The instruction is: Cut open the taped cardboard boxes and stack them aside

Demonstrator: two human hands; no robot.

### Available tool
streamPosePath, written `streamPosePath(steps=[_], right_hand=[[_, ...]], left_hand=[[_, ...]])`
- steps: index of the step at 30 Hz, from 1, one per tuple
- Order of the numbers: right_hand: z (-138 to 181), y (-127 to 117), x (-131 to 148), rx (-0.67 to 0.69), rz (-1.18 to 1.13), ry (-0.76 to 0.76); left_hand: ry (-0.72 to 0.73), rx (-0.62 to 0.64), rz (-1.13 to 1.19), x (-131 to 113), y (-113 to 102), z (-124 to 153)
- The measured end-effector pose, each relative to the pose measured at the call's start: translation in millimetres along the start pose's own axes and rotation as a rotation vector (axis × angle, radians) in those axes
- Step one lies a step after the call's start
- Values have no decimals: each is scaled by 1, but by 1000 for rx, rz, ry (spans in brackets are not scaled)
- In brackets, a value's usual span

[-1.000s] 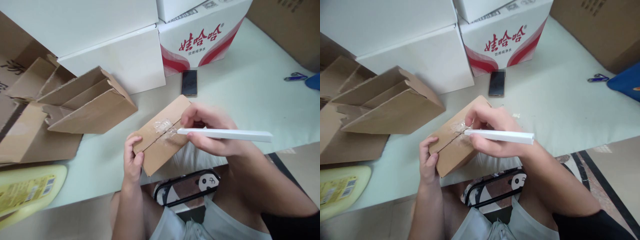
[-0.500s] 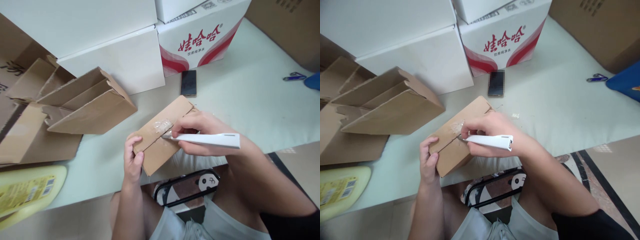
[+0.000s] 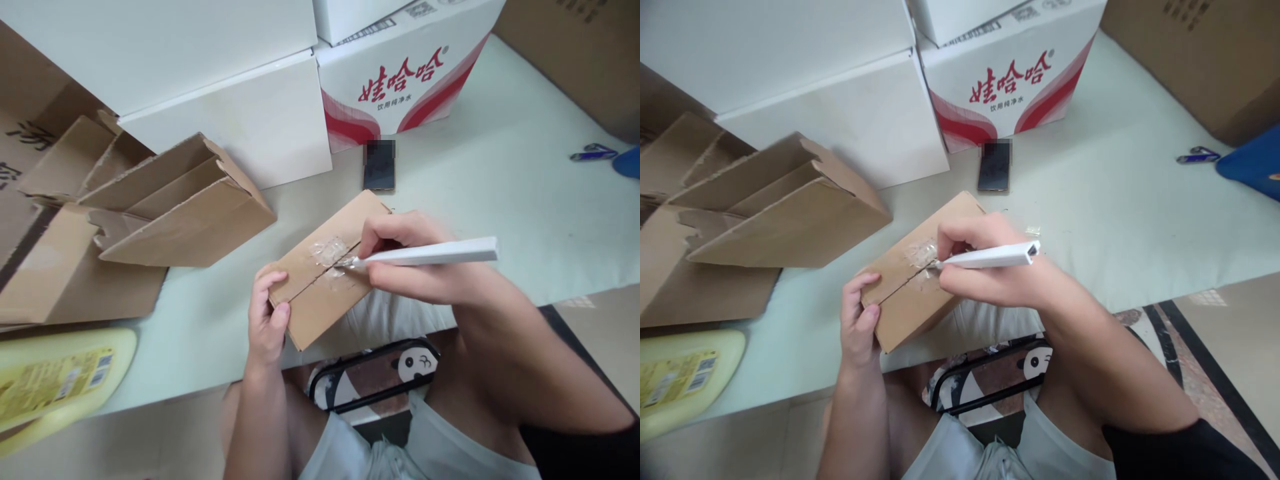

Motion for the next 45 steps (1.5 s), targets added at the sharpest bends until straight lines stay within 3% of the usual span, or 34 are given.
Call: streamPosePath(steps=[9,17,22,25,28,30,33,35,37,42,45], right_hand=[[-1,8,-7,-16,148,53],[5,-7,-10,-374,164,38],[14,-20,-27,-881,114,-84],[14,-26,-41,-1045,146,-136],[11,-26,-59,-1009,167,-89],[11,-24,-75,-925,236,88],[13,-22,-96,-706,312,385],[16,-19,-105,-516,253,493],[18,-17,-109,-397,160,510],[17,-11,-108,-285,-89,492],[13,-13,-99,-331,-83,521]], left_hand=[[14,-2,23,2,0,0],[8,-14,1,0,-2,-1],[22,-6,7,1,-2,-1],[21,-5,11,5,-3,-1],[38,4,42,8,-3,-3],[42,3,55,7,-4,-4],[8,-9,60,6,-4,-4],[-20,-20,57,5,-4,-4],[-34,-35,51,5,-4,-4],[-45,-40,38,4,-3,-3],[-71,-78,53,3,-1,-2]])
Point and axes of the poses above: each hand's wrist, its own z-axis away from the middle knuckle, its own y-axis out of the palm, x = y × z, the point moved 1 cm from there along -z, towards the middle knuckle, and after that the axes turned 10 degrees about -y, right-handed, at the moved point
